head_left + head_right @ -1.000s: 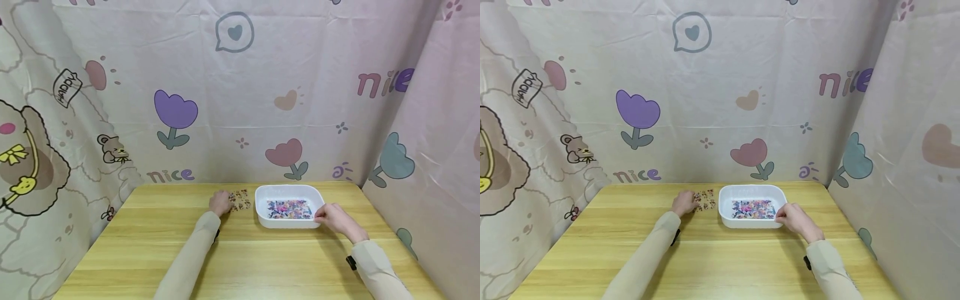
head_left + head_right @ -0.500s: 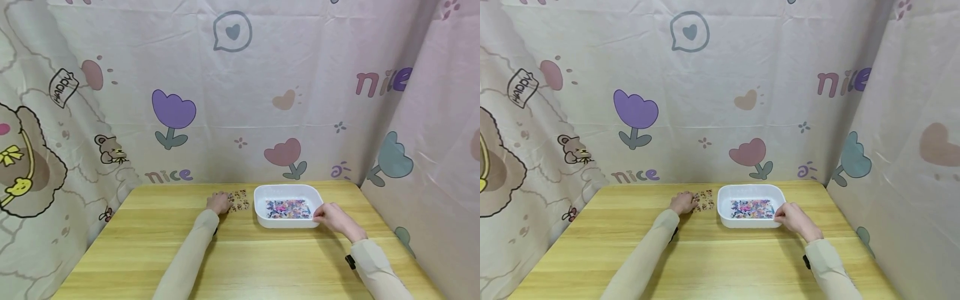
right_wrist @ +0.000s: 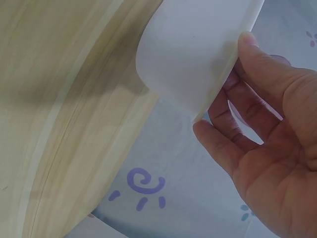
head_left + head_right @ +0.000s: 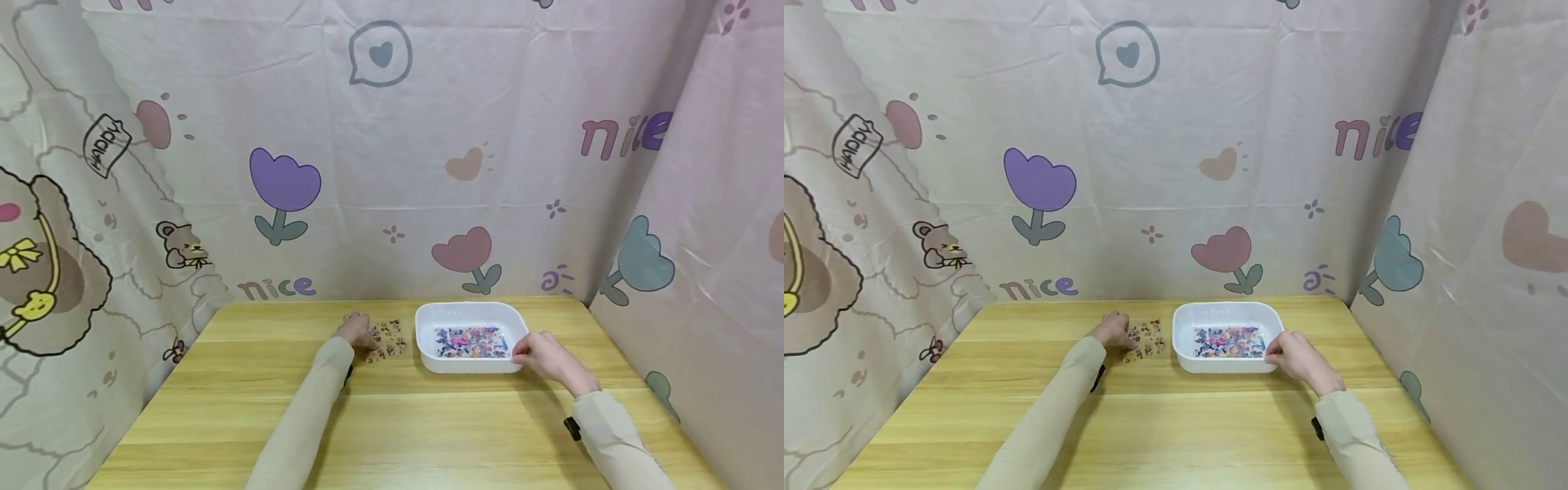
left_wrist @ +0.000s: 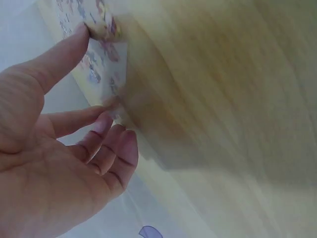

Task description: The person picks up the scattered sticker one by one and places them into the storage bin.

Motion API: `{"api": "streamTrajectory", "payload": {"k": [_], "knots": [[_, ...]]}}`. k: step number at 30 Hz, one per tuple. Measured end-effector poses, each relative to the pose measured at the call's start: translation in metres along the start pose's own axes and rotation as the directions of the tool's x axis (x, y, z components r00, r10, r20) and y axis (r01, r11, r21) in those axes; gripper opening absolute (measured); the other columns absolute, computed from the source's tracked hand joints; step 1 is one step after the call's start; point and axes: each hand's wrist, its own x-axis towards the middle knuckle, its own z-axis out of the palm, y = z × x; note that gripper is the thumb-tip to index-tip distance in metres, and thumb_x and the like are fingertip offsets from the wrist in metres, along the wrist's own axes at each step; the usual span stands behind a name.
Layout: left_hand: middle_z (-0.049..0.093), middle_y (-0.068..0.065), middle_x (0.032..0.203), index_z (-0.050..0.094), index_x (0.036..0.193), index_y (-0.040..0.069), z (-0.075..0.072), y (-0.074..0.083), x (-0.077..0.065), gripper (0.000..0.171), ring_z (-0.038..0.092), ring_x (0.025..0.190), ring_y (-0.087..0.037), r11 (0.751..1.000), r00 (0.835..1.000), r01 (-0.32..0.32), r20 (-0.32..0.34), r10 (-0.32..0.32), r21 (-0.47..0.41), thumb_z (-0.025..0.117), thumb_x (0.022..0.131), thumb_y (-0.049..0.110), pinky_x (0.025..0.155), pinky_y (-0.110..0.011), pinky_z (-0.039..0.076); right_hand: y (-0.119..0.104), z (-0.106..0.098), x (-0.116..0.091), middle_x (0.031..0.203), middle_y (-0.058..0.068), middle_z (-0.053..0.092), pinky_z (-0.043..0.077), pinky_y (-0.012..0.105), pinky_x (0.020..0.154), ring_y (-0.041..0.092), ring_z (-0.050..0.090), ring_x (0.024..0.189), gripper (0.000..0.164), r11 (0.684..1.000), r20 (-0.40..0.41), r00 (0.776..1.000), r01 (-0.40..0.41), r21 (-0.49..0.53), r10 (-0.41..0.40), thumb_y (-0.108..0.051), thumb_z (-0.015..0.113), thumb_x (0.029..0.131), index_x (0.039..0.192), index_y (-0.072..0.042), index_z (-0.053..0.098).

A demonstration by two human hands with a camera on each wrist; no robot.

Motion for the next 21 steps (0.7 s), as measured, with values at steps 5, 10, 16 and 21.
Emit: {"api": "streamTrajectory", "payload": {"k": [5,10,16,21], "knots": [[0.064,-0.017,0.101,0.061,0.098,0.002,0.0,-0.001,0.003,0.035,0.049,0.102,-0.032,0.999,1.0,0.024,0.003,-0.024,-0.046,0.082,0.081,0.023,0.089,-0.044,0.047,0.002,0.001,-0.001,0.082,0.003,0.074,0.049,0.02,0.062,0.009,0.055,0.07,0.004,1.0,-0.005,1.0,0.003,-0.005,-0.003,-0.006,0.072,0.085,0.085,-0.006,0.076],[0.059,-0.01,0.088,0.058,0.099,0.003,0.001,-0.005,0.003,0.037,0.052,0.086,-0.026,0.994,0.999,0.039,0.003,-0.039,-0.103,0.083,0.08,0.023,0.072,-0.036,0.047,0.002,0.002,-0.001,0.082,0.003,0.074,0.05,0.021,0.063,0.008,0.055,0.071,0.004,1.0,-0.014,1.0,0.015,-0.008,-0.015,-0.007,0.072,0.085,0.084,-0.006,0.076],[0.058,-0.008,0.083,0.054,0.101,0.004,0.0,-0.01,-0.001,0.034,0.054,0.073,-0.021,0.996,1.0,0.004,-0.015,-0.006,-0.086,0.078,0.084,0.023,0.065,-0.032,0.045,0.001,0.001,0.0,0.083,0.004,0.074,0.051,0.022,0.064,0.008,0.057,0.071,0.004,1.0,-0.008,1.0,0.008,-0.007,-0.008,-0.007,0.073,0.084,0.085,-0.005,0.076],[0.054,-0.007,0.077,0.052,0.091,0.006,-0.002,-0.017,-0.002,0.021,0.053,0.065,-0.019,0.99,0.998,-0.029,-0.055,0.021,-0.139,0.072,0.089,0.012,0.06,-0.03,0.041,-0.001,0.0,-0.001,0.084,0.006,0.074,0.053,0.025,0.066,0.01,0.058,0.073,0.004,1.0,0.006,1.0,-0.023,-0.003,0.024,-0.006,0.073,0.084,0.086,-0.004,0.076]]}}
